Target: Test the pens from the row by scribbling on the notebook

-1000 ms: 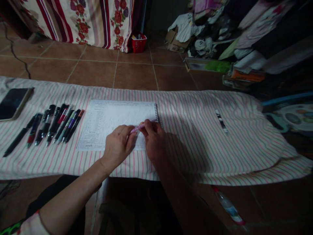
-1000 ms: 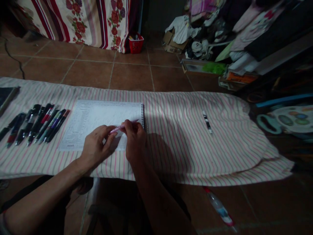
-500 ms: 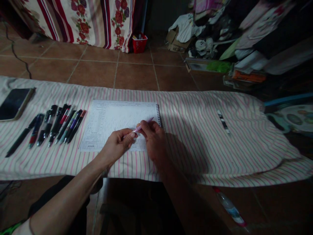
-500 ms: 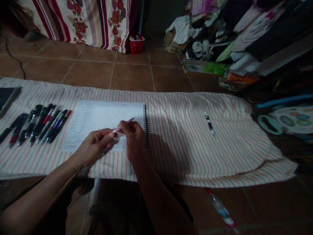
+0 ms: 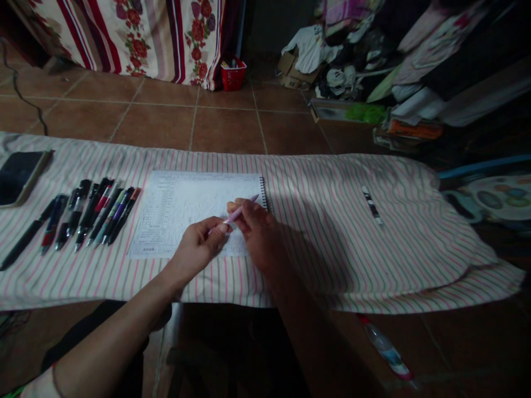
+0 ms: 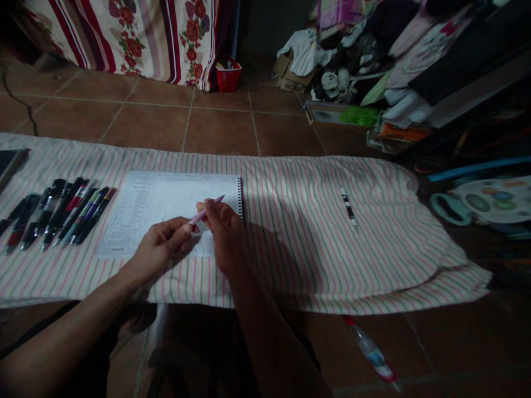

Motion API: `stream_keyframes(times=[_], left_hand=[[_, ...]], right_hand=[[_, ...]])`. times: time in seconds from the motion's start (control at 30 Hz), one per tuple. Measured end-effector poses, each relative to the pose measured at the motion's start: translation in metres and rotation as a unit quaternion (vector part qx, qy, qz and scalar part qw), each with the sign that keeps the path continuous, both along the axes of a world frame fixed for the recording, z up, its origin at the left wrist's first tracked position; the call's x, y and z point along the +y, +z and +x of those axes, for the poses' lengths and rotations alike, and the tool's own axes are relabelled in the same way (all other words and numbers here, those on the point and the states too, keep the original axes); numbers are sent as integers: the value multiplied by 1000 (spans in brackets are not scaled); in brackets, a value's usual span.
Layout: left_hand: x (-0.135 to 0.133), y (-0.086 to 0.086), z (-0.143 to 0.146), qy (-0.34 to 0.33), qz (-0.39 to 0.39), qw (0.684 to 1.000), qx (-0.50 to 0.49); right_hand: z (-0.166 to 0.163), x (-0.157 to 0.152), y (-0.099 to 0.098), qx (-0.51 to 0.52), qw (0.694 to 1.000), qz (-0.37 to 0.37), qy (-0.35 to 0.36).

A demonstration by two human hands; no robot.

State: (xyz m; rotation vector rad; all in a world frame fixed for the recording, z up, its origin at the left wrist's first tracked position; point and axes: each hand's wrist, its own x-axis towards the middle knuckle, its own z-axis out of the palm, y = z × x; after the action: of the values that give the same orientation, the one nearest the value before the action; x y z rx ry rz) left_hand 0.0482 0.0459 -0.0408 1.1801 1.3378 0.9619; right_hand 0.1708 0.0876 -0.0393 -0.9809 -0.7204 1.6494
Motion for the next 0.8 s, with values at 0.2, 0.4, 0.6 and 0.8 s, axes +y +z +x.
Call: stream_keyframes(times=[0.2, 0.4, 0.6, 0.8], left_hand=[[0, 7, 3, 8, -105, 968, -229], [2, 9, -1, 8, -126, 952, -281], [-2, 2, 3, 46, -78, 977, -195], [-6, -5, 7, 93, 13, 996, -13]], right_hand=[[5, -1, 2, 60, 995, -26, 75], [1, 0, 0, 60, 996, -29, 55], [-7, -3, -7, 18, 999, -17, 22], [-14, -5, -9, -33, 999, 5, 4]])
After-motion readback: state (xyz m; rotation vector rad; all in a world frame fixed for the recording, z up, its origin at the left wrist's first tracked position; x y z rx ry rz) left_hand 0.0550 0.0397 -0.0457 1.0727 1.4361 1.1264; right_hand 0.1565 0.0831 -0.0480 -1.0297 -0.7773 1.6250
